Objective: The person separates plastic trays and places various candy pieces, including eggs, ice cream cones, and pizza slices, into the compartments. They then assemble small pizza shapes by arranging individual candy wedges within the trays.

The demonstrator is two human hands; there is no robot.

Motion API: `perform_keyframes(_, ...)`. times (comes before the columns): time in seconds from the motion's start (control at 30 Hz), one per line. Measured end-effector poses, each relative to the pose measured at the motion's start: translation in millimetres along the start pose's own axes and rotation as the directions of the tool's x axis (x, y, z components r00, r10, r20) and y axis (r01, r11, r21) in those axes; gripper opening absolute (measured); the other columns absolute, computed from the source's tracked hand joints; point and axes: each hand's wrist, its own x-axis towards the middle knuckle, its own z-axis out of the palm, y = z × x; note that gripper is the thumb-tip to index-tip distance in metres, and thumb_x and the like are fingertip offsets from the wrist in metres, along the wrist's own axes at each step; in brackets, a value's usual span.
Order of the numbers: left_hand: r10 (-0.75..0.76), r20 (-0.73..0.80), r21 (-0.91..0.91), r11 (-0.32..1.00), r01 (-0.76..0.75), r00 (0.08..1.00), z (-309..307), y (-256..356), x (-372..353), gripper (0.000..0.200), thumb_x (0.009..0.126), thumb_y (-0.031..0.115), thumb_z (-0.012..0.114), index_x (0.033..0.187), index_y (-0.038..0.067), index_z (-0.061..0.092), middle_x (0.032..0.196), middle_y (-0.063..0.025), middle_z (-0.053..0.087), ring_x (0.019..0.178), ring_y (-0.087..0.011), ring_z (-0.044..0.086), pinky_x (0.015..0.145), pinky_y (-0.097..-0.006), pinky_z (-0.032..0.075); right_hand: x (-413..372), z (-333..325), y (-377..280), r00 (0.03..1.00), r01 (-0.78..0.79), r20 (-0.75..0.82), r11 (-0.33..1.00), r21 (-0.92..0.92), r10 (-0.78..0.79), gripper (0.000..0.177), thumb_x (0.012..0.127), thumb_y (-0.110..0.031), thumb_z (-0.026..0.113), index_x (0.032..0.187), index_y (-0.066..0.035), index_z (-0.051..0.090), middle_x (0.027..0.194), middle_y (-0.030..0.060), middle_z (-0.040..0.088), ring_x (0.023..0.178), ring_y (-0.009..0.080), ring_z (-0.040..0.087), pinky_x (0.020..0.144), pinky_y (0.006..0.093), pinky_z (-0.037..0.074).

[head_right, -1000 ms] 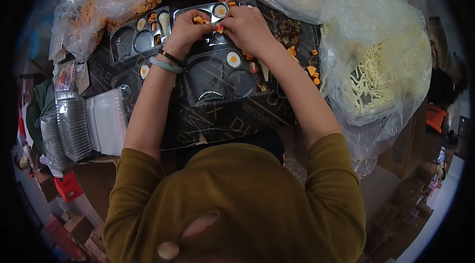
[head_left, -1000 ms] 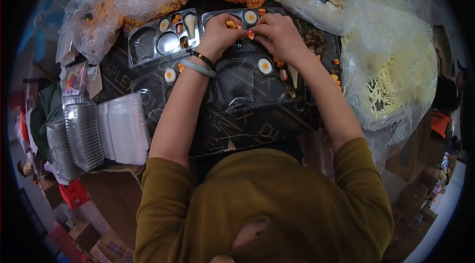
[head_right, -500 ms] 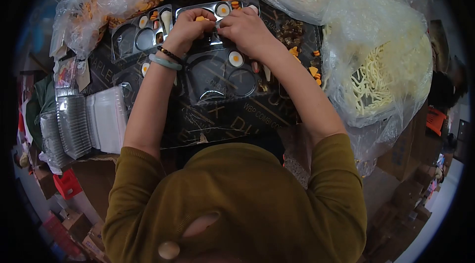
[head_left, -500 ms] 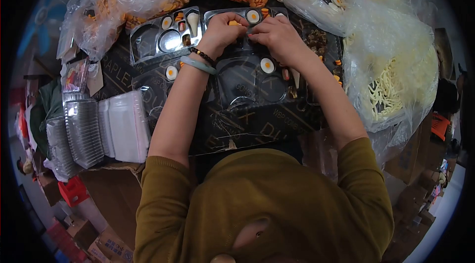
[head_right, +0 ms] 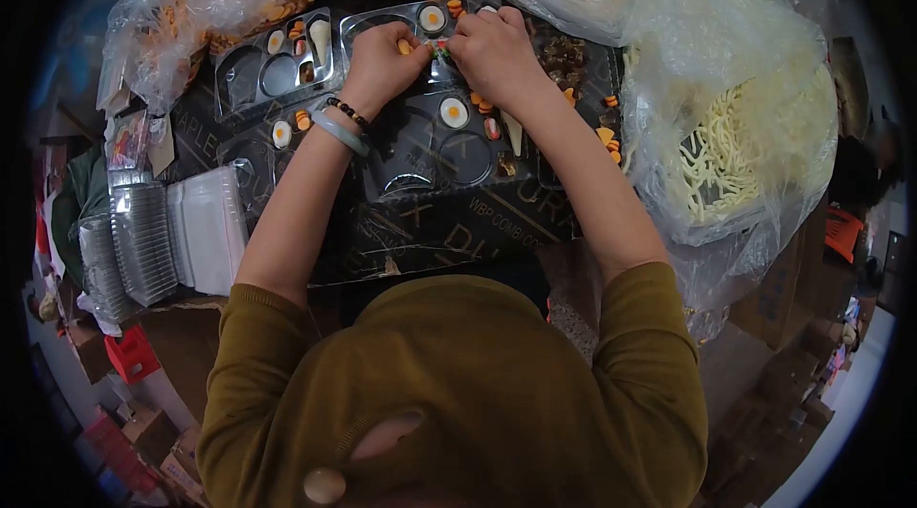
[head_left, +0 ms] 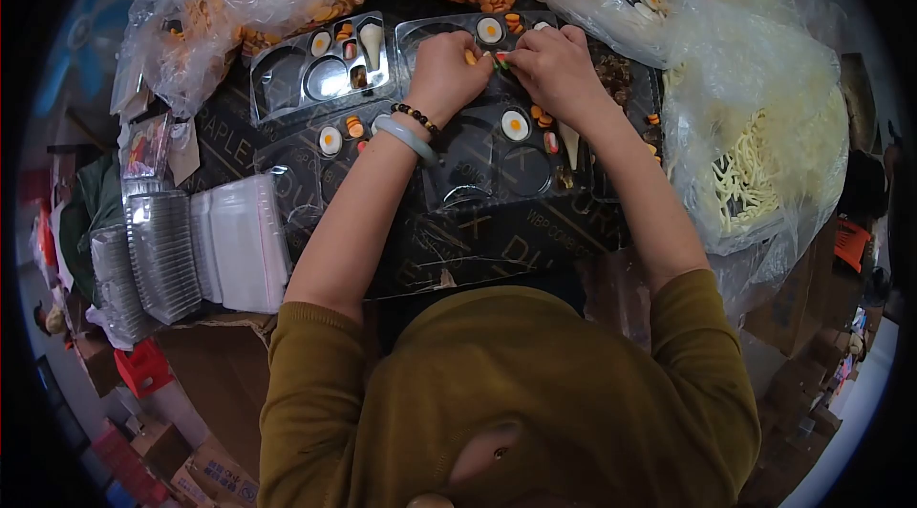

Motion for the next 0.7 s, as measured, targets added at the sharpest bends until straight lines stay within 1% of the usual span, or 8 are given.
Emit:
perform_keyframes(0.1,-0.005,-0.011,0.008,1.0,0.005,1.0,0.8,0.7,2.0,0.022,0.072,0.022,0.071,0.071,0.0,0.065,0.072,-0.0195,0.065,0.074,-0.0362,0.064,0.069,-0.0408,0.052,1.8,5.0,-3.4,1.0,-0.001,0.003,1.0,-0.026,0.001,0.007,0.078,-0.017,0.063,0.077,-0.013,0.068,0.077,0.0004,0.058,0.084,0.0186,0.059,0.084,0.0367,0.037)
perform_keyframes(0.2,0.057,0.011,0.051,0.997,-0.058,0.998,1.2,-6.5,4.1,0.029,0.075,0.026,0.077,0.075,0.001,0.064,0.066,-0.0113,0.064,0.061,-0.0226,0.062,0.058,-0.0328,0.049,3.0,7.6,-4.3,1.0,-0.014,0.0,0.998,-0.063,0.014,0.007,0.078,-0.017,0.063,0.079,-0.013,0.068,0.077,0.0014,0.06,0.081,0.0196,0.061,0.085,0.0372,0.036)
perform_keyframes(0.27,-0.039,0.062,-0.078,0.996,0.044,0.997,-5.9,-7.5,5.0,0.026,0.074,0.022,0.079,0.078,0.001,0.064,0.067,-0.004,0.063,0.059,-0.0129,0.057,0.056,-0.0273,0.047,4.6,3.8,-6.1,0.999,-0.052,-0.003,0.998,-0.032,0.052,0.008,0.08,-0.016,0.063,0.083,-0.013,0.07,0.078,0.0023,0.061,0.081,0.0204,0.061,0.085,0.0376,0.036)
perform_keyframes(0.3,-0.17,0.147,-0.266,0.942,0.205,0.974,-11.8,-2.5,3.5,0.026,0.073,0.018,0.081,0.083,0.001,0.064,0.072,0.0001,0.062,0.062,-0.0063,0.053,0.056,-0.0224,0.045,6.7,0.3,-8.5,0.994,-0.101,-0.039,0.992,0.074,0.104,0.01,0.08,-0.016,0.063,0.086,-0.013,0.07,0.078,0.0028,0.062,0.08,0.0218,0.062,0.083,0.0378,0.037)
perform_keyframes(0.37,-0.085,0.132,-0.318,0.94,0.124,0.988,-15.9,-3.3,3.6,0.028,0.073,0.015,0.081,0.089,0.0,0.064,0.076,-0.0009,0.063,0.064,-0.0063,0.054,0.057,-0.0216,0.045,9.4,-7.5,-14.1,0.972,-0.185,-0.086,0.939,0.289,0.217,0.014,0.081,-0.017,0.064,0.092,-0.011,0.071,0.079,0.0038,0.064,0.078,0.0245,0.062,0.08,0.0382,0.04)
perform_keyframes(0.5,0.06,0.083,-0.227,0.973,-0.04,0.995,-12.7,2.8,1.1,0.034,0.073,0.009,0.078,0.101,-0.002,0.062,0.086,-0.0063,0.066,0.076,-0.0103,0.061,0.066,-0.0239,0.05,21.9,-8.6,-24.0,0.915,-0.348,0.136,0.573,0.742,0.38,0.027,0.082,-0.024,0.07,0.103,-0.007,0.071,0.084,0.007,0.069,0.072,0.0173,0.065,0.067,0.031,0.049)
perform_keyframes(0.63,0.077,0.063,-0.214,0.975,-0.062,0.995,-19.5,9.6,-3.7,0.05,0.064,0.019,0.084,0.103,-0.001,0.061,0.095,-0.0146,0.068,0.087,-0.0254,0.068,0.076,-0.0325,0.054,23.5,-5.0,-20.0,0.866,-0.453,0.281,0.411,0.791,0.415,0.027,0.082,-0.021,0.071,0.102,-0.003,0.071,0.087,0.007,0.07,0.074,0.0097,0.063,0.067,0.0255,0.051)
perform_keyframes(0.7,0.07,0.112,-0.266,0.963,-0.038,0.991,-19.7,11.6,-2.7,0.051,0.064,0.018,0.084,0.104,-0.002,0.06,0.096,-0.0141,0.068,0.087,-0.0241,0.068,0.077,-0.0316,0.054,23.6,-4.8,-20.3,0.856,-0.464,0.304,0.363,0.808,0.417,0.025,0.082,-0.018,0.072,0.1,-0.001,0.07,0.086,0.0061,0.069,0.074,0.0089,0.063,0.066,0.0246,0.052)
